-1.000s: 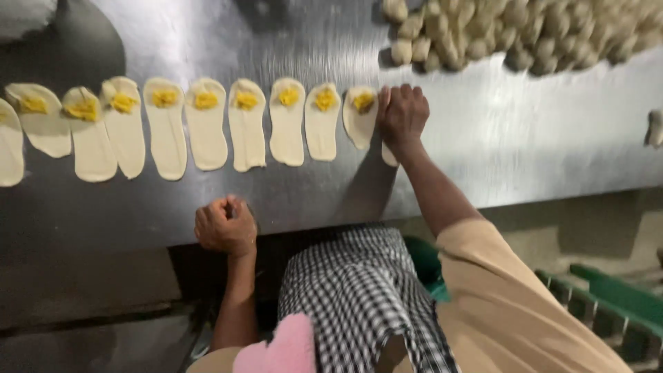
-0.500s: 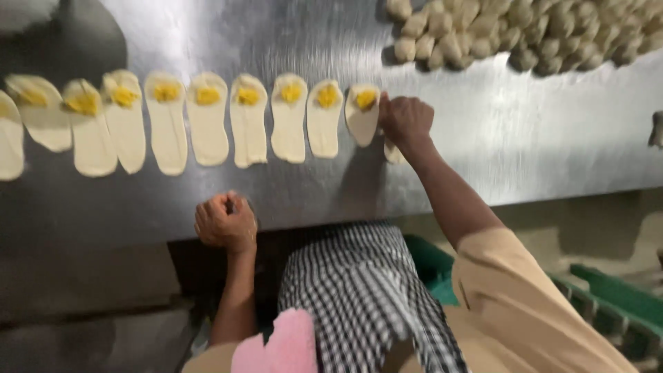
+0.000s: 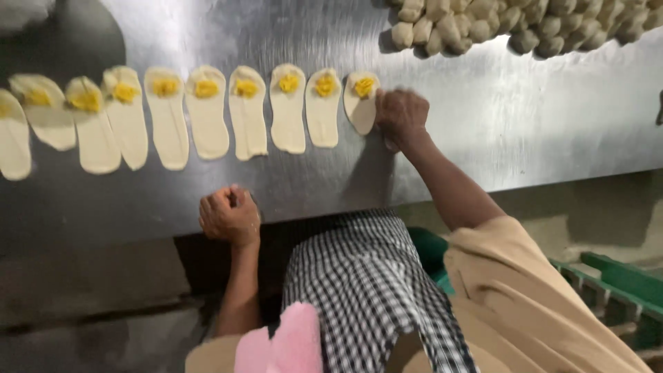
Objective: Placing filling onto flat dough portions and rolling them into cylindrical shapes on a stainless steel table.
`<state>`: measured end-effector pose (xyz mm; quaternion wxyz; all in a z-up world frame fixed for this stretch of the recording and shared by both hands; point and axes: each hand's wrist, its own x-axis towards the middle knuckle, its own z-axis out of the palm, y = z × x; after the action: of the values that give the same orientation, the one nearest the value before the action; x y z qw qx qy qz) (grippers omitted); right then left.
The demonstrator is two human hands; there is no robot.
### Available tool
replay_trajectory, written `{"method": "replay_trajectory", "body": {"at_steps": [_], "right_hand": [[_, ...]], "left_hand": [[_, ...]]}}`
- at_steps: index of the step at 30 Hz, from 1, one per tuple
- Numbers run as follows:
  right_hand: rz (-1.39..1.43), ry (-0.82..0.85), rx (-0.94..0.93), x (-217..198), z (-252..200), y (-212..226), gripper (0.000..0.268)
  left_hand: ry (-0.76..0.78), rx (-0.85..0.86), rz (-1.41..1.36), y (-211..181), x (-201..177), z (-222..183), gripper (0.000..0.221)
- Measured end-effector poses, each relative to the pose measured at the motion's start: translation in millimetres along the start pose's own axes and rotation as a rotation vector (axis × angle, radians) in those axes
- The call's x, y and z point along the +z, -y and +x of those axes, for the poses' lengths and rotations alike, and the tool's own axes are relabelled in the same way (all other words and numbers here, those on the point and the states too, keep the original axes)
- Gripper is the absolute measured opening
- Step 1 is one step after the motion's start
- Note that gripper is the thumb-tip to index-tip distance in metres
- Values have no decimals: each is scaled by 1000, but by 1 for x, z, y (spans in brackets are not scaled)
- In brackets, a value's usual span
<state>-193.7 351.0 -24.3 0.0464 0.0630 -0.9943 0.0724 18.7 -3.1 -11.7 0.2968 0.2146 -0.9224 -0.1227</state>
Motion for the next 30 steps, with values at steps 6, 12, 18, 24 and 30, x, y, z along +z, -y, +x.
{"method": "replay_trajectory", "body": {"at_steps": [6,12,18,24,30], "right_hand": [[42,-497,-298,-32,-20,14,52],[68,117,68,-38,-30,17,54],[74,269,60,-20,-19,2,50],[82,-429,-309,-23,-43,8,21],[85,0,10,-58,-74,38,36]], "left_hand": [[16,33,20,-9,-10,5,19],[5,-3,-3,-13,2,8,20],[-8,26,-9,1,3,9,21],[-1,2,3,-10,0,6,21],[58,12,17,-7,-5,3,22]]}}
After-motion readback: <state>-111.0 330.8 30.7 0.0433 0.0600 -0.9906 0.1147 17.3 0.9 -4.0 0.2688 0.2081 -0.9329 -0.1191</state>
